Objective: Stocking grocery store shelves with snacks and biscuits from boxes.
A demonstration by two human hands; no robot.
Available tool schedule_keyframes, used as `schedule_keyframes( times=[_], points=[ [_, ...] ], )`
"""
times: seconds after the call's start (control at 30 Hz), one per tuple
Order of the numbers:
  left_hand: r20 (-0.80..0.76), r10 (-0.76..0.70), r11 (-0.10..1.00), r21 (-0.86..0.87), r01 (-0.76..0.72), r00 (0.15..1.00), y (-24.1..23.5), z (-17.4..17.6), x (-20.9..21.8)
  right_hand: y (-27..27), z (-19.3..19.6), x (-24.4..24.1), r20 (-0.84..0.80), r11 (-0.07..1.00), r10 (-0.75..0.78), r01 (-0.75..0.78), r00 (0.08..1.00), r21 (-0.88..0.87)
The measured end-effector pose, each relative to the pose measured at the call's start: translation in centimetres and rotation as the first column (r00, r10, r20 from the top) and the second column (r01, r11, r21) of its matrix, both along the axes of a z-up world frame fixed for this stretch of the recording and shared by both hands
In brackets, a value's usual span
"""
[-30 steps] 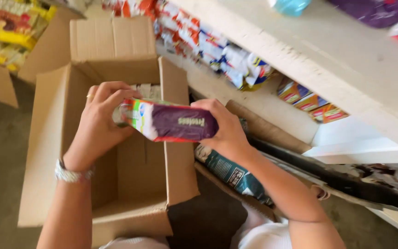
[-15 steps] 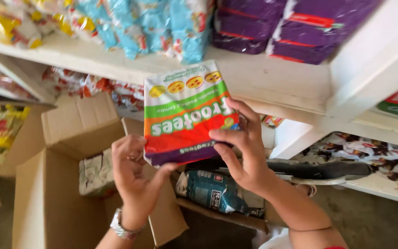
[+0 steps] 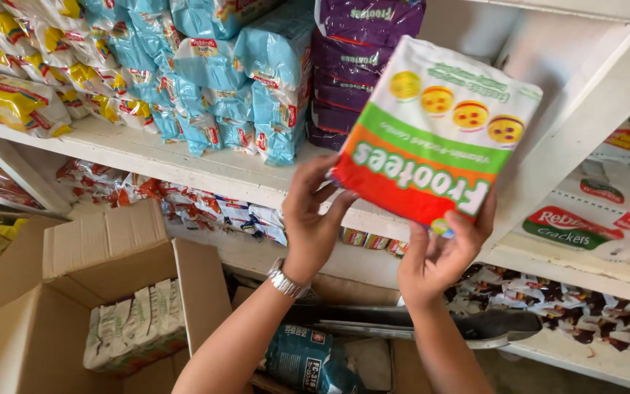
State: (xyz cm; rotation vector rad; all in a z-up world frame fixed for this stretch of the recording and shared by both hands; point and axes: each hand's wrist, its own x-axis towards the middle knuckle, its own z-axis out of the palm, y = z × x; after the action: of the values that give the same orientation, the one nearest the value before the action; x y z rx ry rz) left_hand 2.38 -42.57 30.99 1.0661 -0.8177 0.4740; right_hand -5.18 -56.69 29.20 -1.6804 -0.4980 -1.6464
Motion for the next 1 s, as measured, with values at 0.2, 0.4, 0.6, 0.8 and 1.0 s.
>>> schedule_keyframes(
  times=[0.2,0.4,0.6,0.8,1.0],
  points=[
    [-0.095,-0.079,0.997,-0.02,0.078,0.992,-4.3,0.3,3.0,-2.5,-1.5,3.1,-0.009,0.977,0.027,-0.024,1.0,0.212],
    [-0.143,-0.187,0.977,-0.135,0.168,0.972,-8.8,2.5,7.3,-4.8,3.1,6.4,-0.072,0.967,-0.183,0.193,0.98,0.167],
    [-0.02,0.139,0.989,0.054,-0.137,0.99,-12.1,6.3,10.1,-10.8,5.9,11.1,-0.182,0.899,-0.38,0.408,0.907,0.157],
    [0.06,0.256,0.949,0.173,-0.263,0.965,-12.6,7.0,13.0,-12.9,6.6,13.7,-0.206,0.846,-0.495,0.523,0.844,0.108],
    [0.295,0.405,0.857,0.207,-0.471,0.866,-13.1,7.6,14.9,-14.1,7.4,14.8,-0.335,0.735,-0.639,0.678,0.692,0.0]
  ],
)
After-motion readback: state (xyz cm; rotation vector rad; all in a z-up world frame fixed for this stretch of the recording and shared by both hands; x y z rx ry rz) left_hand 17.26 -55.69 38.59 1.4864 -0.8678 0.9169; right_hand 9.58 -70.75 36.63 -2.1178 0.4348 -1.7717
